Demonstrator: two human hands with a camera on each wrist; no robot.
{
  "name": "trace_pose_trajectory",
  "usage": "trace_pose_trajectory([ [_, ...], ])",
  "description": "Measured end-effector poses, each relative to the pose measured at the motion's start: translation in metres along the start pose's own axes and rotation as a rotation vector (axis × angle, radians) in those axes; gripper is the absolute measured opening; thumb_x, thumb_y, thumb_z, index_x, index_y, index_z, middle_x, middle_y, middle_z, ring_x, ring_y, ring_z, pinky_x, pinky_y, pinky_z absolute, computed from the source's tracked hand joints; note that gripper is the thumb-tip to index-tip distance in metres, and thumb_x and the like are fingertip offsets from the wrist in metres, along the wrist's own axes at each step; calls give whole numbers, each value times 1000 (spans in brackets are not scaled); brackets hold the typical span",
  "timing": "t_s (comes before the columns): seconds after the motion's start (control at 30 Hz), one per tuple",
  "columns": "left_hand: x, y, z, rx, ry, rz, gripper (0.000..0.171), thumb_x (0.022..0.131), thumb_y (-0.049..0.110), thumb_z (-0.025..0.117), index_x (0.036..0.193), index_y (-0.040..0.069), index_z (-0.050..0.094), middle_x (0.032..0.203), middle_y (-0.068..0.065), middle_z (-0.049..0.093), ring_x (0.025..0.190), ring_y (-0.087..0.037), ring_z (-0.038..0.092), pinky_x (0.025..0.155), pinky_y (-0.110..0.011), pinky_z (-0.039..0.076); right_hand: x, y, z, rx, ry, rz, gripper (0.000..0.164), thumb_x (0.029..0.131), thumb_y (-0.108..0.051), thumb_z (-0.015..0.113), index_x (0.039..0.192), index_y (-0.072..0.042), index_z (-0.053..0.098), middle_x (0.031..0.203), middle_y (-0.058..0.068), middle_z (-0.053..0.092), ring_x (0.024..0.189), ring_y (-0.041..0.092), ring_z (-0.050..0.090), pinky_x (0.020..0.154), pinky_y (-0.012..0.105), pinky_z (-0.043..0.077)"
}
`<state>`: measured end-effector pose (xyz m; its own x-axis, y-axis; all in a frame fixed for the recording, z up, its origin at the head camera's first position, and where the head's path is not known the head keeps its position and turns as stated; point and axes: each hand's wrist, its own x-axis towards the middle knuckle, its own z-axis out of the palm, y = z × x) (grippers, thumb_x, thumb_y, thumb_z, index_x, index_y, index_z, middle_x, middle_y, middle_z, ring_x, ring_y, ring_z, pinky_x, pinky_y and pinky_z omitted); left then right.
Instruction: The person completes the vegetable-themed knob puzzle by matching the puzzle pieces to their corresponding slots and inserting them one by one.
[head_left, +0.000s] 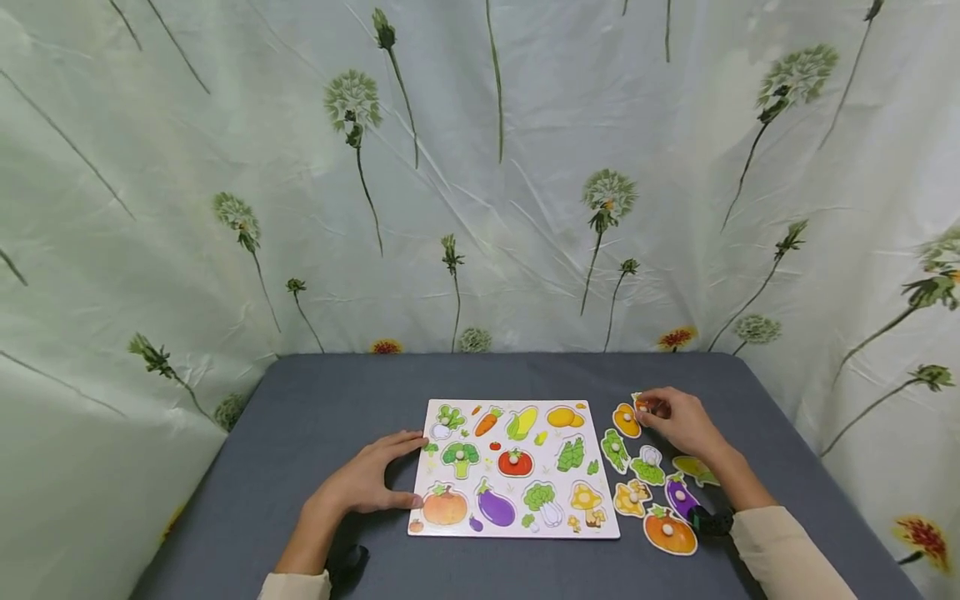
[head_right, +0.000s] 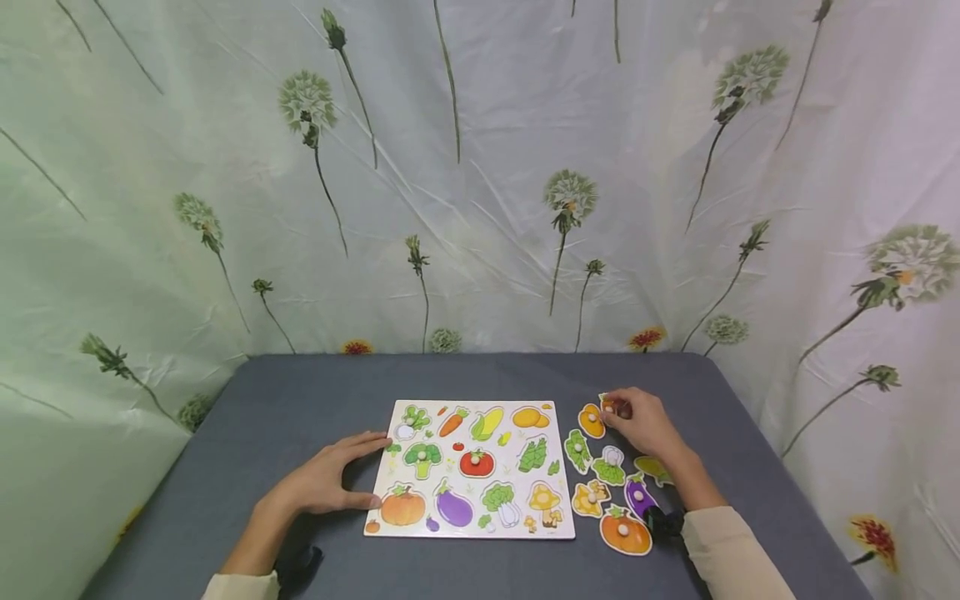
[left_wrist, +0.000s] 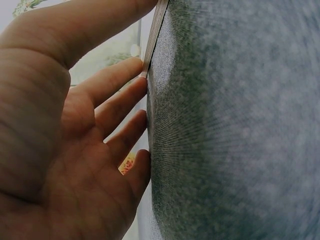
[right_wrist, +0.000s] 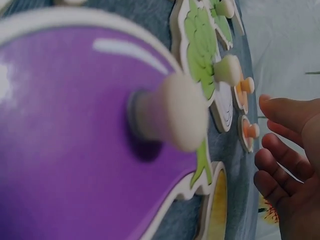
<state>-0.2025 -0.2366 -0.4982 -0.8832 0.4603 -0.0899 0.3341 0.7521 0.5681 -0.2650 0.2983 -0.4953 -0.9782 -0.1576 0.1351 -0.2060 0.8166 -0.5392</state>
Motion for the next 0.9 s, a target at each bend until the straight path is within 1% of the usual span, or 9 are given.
trace_pose_trajectory([
  [0.13, -1, 0, 1, 0, 4, 0, 91, 76, 51, 86, 153, 18, 51, 161, -11, 44, 149, -45, 36, 112, -76, 29, 1, 2, 1, 16, -31, 3, 26, 94, -21, 76, 114, -3, 75, 93, 5, 70, 74, 11, 56, 64, 25, 46],
  [0.27, 0, -1, 2, 3, 10, 6, 90, 76, 51, 86, 153, 18, 51, 161, -10, 44, 149, -45, 37, 111, -75, 30, 1, 5, 2, 23, -32, 14, 24, 95, -18, 75, 114, -2, 73, 88, 2, 67, 72, 12, 54, 63, 24, 45],
  [0.37, 0, -1, 2, 0, 8, 2, 91, 76, 51, 86, 153, 19, 51, 161, -10, 44, 149, -44, 37, 112, -75, 30, 1, 7, 2, 27, -27, 32, 24, 97, -14, 71, 117, 0, 69, 88, 3, 67, 74, 14, 55, 65, 24, 46],
  [0.5, 1, 0, 3, -2, 8, -6, 91, 76, 51, 86, 153, 19, 51, 161, -9, 44, 150, -43, 36, 113, -74, 30, 0, 9, 1, 42, -24, 61, 24, 99, -13, 69, 118, 2, 69, 91, 5, 69, 78, 16, 58, 68, 26, 48],
  [0.73, 0, 0, 3, 9, 14, 2, 91, 75, 50, 86, 153, 19, 51, 161, -10, 45, 150, -43, 37, 113, -75, 30, 2, 13, 0, 50, -25, 97, 23, 99, -16, 69, 116, 0, 73, 94, 8, 71, 79, 16, 58, 70, 27, 48],
  [0.9, -1, 2, 1, 2, 5, -4, 91, 75, 49, 86, 154, 19, 51, 161, -11, 44, 151, -44, 35, 113, -75, 28, 1, 14, 1, 45, -25, 83, 21, 100, -16, 69, 113, -1, 75, 97, 10, 73, 79, 15, 59, 72, 31, 49],
])
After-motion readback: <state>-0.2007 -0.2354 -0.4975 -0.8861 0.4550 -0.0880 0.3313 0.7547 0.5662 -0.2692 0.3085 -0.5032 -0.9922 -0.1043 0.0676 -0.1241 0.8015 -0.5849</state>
